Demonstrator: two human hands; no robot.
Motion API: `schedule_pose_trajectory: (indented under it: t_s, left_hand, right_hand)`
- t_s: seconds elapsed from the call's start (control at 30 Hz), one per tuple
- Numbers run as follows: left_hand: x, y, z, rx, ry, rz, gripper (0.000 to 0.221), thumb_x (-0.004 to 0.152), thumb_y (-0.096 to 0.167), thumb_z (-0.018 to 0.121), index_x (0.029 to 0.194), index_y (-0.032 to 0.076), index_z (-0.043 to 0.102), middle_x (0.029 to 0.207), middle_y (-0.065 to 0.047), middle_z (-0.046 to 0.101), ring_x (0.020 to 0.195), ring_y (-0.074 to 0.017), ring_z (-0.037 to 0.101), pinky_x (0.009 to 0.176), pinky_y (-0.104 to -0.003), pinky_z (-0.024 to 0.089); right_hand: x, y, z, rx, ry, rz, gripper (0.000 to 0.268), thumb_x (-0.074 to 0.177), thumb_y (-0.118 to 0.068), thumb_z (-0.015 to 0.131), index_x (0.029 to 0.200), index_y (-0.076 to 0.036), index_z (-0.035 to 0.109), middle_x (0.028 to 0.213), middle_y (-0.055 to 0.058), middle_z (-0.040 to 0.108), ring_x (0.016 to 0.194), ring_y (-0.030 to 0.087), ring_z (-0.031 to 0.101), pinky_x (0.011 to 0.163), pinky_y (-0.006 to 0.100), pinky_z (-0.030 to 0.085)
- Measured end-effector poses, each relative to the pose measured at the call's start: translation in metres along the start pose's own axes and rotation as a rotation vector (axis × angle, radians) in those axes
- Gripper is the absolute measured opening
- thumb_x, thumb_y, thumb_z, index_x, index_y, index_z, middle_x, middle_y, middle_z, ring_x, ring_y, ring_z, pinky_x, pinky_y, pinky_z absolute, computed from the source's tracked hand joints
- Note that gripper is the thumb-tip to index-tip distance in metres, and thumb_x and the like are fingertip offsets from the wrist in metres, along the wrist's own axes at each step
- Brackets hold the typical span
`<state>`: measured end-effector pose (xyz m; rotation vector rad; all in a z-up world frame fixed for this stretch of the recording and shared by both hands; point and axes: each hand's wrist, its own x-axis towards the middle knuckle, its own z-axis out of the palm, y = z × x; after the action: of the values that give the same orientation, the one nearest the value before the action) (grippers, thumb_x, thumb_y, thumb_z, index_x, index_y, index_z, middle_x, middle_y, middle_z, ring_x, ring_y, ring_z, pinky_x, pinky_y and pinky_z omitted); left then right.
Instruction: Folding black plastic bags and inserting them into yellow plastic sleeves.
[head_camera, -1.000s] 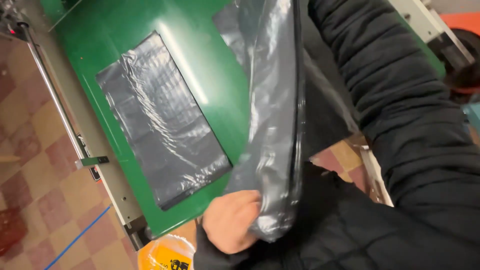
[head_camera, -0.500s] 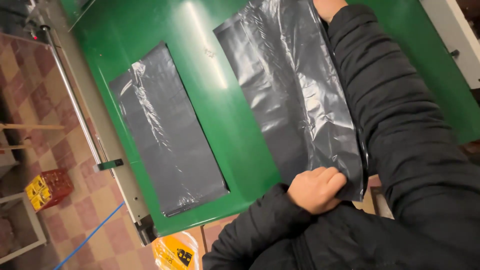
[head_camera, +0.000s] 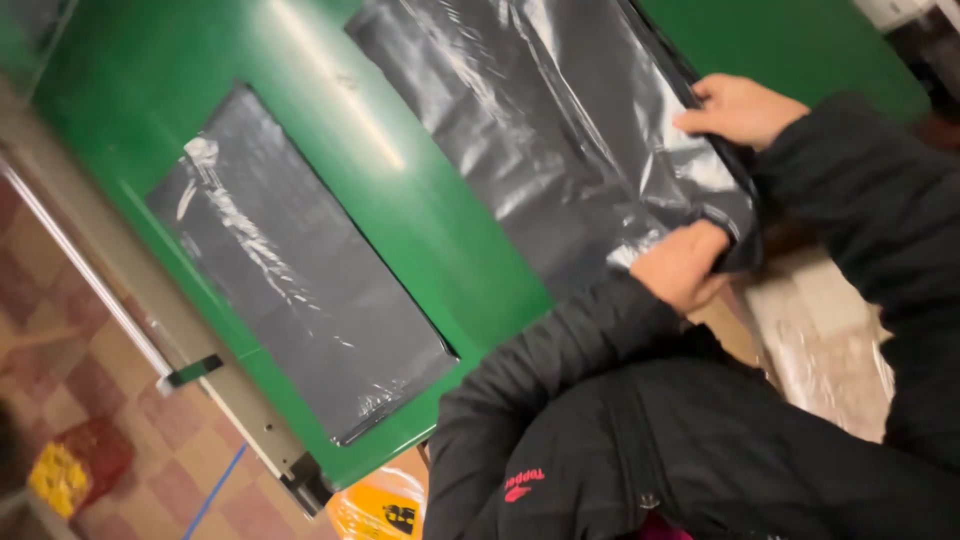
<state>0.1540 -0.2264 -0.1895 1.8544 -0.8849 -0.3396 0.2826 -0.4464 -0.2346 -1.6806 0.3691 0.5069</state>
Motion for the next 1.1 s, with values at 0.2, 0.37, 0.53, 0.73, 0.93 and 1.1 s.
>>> schedule_pose_trajectory:
  t_s: [0.2, 0.37, 0.53, 0.73, 0.93, 1.1]
  left_hand:
    - [0.063, 0.002, -0.071, 0.355, -0.175, -0.048, 0.037, 0.083, 0.024, 0.069, 0.118, 0.017, 0.062, 0.112, -0.006, 0.068, 0.107, -0.031, 0.064, 0.081, -0.048, 0.053]
    - [0.151, -0.097, -0.106, 0.812, -0.03, 0.524, 0.022, 0.086, 0.021, 0.063, 0.106, 0.026, 0.07, 0.112, 0.006, 0.067, 0.133, -0.0255, 0.048, 0.104, -0.067, 0.037]
    - [0.177, -0.134, -0.21, 0.907, -0.149, 0.525, 0.01, 0.088, 0.019, 0.066, 0.092, 0.023, 0.074, 0.105, 0.005, 0.071, 0.132, -0.0305, 0.048, 0.106, -0.063, 0.034]
    - [0.125, -0.079, -0.335, 0.786, 0.124, 0.481, 0.03, 0.064, -0.004, 0.067, 0.089, 0.012, 0.069, 0.099, -0.003, 0.073, 0.124, -0.0384, 0.06, 0.098, -0.043, 0.052]
    - [0.142, -0.021, -0.378, 0.911, 0.191, 0.451, 0.019, 0.07, -0.005, 0.071, 0.083, 0.009, 0.067, 0.095, -0.006, 0.068, 0.114, -0.0335, 0.061, 0.096, -0.043, 0.051]
    - [0.235, -0.137, -0.3, 0.994, 0.034, 0.449, 0.008, 0.073, 0.009, 0.068, 0.08, 0.013, 0.07, 0.094, -0.004, 0.068, 0.11, -0.0331, 0.057, 0.094, -0.049, 0.048]
  right_hand:
    - [-0.115, 0.045, 0.013, -0.253, 0.015, -0.099, 0.036, 0.087, -0.021, 0.077, 0.116, -0.001, 0.069, 0.098, 0.009, 0.075, 0.085, 0.018, 0.068, 0.074, 0.036, 0.054]
    - [-0.176, -0.028, 0.073, -0.846, 0.353, -0.268, 0.03, 0.091, -0.028, 0.077, 0.102, -0.004, 0.064, 0.081, 0.02, 0.069, 0.079, 0.039, 0.067, 0.069, 0.049, 0.052]
    - [-0.211, -0.073, 0.116, -0.895, 0.496, -0.43, 0.017, 0.095, -0.024, 0.067, 0.1, -0.009, 0.062, 0.075, 0.011, 0.068, 0.064, 0.035, 0.066, 0.053, 0.047, 0.05]
    - [-0.228, -0.114, 0.143, -0.719, 0.289, -0.794, 0.015, 0.091, -0.016, 0.066, 0.104, -0.009, 0.067, 0.079, 0.009, 0.067, 0.068, 0.029, 0.066, 0.059, 0.043, 0.05]
    - [-0.205, -0.11, 0.117, -0.179, 0.079, -0.546, 0.03, 0.089, -0.019, 0.07, 0.117, -0.006, 0.069, 0.085, 0.013, 0.071, 0.075, 0.027, 0.07, 0.067, 0.038, 0.054]
    - [-0.142, -0.029, 0.068, -0.117, 0.257, -0.296, 0.034, 0.095, -0.019, 0.066, 0.123, -0.001, 0.063, 0.093, 0.018, 0.07, 0.077, 0.029, 0.07, 0.071, 0.039, 0.054]
